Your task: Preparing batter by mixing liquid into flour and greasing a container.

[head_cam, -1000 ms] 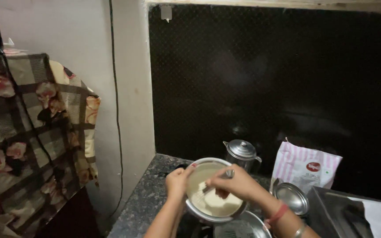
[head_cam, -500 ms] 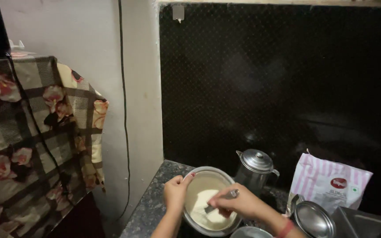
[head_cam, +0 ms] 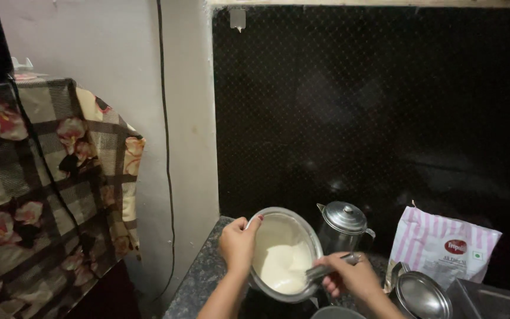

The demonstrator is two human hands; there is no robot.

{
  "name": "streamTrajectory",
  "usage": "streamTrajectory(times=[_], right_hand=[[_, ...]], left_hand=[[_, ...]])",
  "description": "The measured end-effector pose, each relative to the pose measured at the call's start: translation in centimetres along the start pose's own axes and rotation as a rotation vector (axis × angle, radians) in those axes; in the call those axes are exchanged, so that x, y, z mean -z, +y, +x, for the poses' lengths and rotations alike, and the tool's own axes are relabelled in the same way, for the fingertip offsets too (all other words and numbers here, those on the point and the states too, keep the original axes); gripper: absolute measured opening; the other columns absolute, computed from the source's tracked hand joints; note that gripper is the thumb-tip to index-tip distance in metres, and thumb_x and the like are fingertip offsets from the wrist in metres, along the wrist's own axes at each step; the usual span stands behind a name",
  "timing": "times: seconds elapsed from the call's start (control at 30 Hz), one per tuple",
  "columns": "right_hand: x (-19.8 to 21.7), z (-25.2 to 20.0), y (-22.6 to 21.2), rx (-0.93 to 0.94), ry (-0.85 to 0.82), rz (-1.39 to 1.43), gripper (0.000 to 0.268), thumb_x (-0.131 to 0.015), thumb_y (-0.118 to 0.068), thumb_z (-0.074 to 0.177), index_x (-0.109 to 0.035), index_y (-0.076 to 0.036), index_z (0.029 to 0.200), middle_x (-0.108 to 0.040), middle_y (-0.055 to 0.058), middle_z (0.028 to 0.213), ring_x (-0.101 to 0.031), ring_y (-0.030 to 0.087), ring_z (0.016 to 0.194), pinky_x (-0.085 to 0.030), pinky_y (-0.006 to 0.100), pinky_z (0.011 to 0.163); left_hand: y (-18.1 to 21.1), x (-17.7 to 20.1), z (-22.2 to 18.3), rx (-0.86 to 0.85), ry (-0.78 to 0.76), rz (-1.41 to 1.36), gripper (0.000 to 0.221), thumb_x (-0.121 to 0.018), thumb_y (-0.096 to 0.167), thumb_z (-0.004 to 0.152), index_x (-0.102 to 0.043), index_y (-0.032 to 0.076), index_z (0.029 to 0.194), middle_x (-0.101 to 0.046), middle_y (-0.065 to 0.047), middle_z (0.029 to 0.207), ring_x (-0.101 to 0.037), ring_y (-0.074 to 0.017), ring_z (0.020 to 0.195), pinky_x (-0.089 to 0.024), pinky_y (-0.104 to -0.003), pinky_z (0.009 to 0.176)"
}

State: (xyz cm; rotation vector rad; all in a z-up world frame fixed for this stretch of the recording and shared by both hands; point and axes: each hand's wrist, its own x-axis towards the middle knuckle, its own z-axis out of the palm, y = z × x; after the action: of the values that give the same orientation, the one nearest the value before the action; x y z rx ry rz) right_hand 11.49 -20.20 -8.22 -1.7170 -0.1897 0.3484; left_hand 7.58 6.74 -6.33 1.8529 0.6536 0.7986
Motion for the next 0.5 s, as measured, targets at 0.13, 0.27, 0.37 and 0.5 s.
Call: streamTrajectory(times=[0.13,0.27,0.37,0.5], right_hand=[[-2.2,0.0,0.0,-0.098,-0.047,0.213,0.039,-0.062,-0.020,0.094,-0.078,0.014,0.105,-0.068,0.017,0.062,-0.062,0.019,0.045,-0.053,0.030,0.043],[-2.6,-0.6,-3.7,-0.111,-0.060,0.401,0.040,-0.058,-0.020,0.097,-0.075,0.014,0.111,-0.067,0.017,0.065,-0.063,0.018,0.051,-0.053,0.026,0.047],[-1.1,-0.6,-6.5,-0.051,-0.019,0.393,0.042,-0.056,-0.023,0.098,-0.075,0.011,0.112,-0.068,0.016,0.067,-0.063,0.017,0.055,-0.052,0.024,0.048],[1.3,-0.6,-9.8,0.106,0.036,0.240,0.040,-0.057,-0.025,0.098,-0.077,0.007,0.111,-0.069,0.011,0.070,-0.062,0.015,0.058,-0.053,0.025,0.052]], left_hand=[[1.5,0.1,-2.1,0.025,-0.024,-0.042,0.049,-0.076,0.054,0.076,-0.065,0.008,0.063,-0.065,-0.014,0.059,-0.064,-0.0310,0.056,-0.048,-0.044,0.058],[1.7,0.3,-2.8,0.057,-0.084,-0.034,0.049,-0.075,0.054,0.077,-0.066,0.009,0.062,-0.066,-0.012,0.059,-0.063,-0.0289,0.056,-0.048,-0.043,0.059],[1.1,0.3,-2.3,0.113,-0.097,-0.077,0.048,-0.076,0.052,0.078,-0.066,0.008,0.061,-0.066,-0.010,0.057,-0.062,-0.0252,0.054,-0.048,-0.042,0.058],[0.1,0.0,-1.6,0.083,-0.074,-0.245,0.052,-0.079,0.047,0.078,-0.060,0.004,0.056,-0.058,-0.010,0.052,-0.050,-0.0189,0.049,-0.043,-0.040,0.052]])
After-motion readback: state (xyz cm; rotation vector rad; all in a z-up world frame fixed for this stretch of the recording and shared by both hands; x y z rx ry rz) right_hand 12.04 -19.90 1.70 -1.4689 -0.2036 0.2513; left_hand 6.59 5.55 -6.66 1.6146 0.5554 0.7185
